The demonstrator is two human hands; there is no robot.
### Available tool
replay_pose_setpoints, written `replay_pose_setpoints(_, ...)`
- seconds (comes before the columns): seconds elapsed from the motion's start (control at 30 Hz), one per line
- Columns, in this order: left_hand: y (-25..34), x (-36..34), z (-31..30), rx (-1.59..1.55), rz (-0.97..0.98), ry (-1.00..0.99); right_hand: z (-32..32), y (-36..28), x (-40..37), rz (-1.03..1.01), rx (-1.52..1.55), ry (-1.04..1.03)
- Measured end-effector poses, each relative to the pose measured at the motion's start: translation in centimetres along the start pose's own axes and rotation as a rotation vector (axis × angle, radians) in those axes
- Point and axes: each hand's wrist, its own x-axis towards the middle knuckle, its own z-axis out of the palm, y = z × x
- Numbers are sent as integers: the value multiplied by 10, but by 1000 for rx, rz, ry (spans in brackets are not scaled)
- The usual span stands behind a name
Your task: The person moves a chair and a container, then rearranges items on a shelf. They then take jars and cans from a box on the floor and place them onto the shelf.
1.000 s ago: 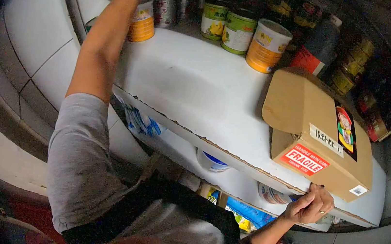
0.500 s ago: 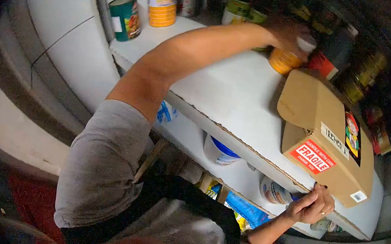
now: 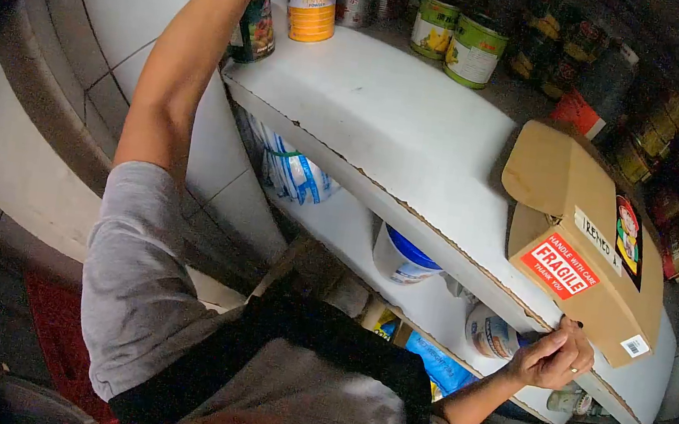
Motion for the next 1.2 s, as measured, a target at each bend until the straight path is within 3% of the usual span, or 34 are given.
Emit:
replay_pose_setpoints(0.13,-45,26,32,-233,9,183,-1,-1,1,6,17,-9)
replay_pose_setpoints(0.2,-34,10,34,253,65,521,-2,0,1,0,13,-22)
replay_pose_setpoints(0.23,-27,-3,31,256,69,520,-3,0,1,-10,9,-34)
replay_pose_setpoints(0.3,-2,-38,16,152,284,610,-4,-1,2,-5,7,-40)
replay_pose_setpoints(0.33,11,-50,11,151,291,610,-4,-1,2,-3,3,-46)
replay_pose_setpoints(0.4,29,-65,8,698,435,562,-5,-2,1,12,0,-55)
replay_pose_setpoints(0.63,2,-86,43,375,535,373,-3,1,-1,4,13,-41)
replay_pose_setpoints(0.77,-1,-80,43,418,527,251,-4,2,-3,-21,10,-40)
replay_pose_setpoints(0.83,-7,-76,52,430,512,204,-5,2,-2,-12,-26,-61)
replay_pose_setpoints(0.87,-8,-63,56,593,351,-89,-5,1,-2,-14,-11,-66)
replay_pose_setpoints(0.93,-21,-64,54,746,162,-388,-3,3,-1,-49,13,-43)
replay_pose_setpoints(1.0,-1,-104,8,611,152,179,-3,5,-1,-71,35,-38)
replay_pose_setpoints(1.03,37,-149,-28,375,56,336,-3,4,-2,-67,35,-34)
replay_pose_setpoints(1.07,40,-168,-33,381,50,336,-2,5,-2,-63,30,-27)
replay_pose_setpoints(1.13,35,-186,-34,391,-178,203,-1,6,-3,-71,11,-12)
replay_pose_setpoints(1.2,31,-187,-19,395,-189,146,-1,5,-1,-72,16,-11)
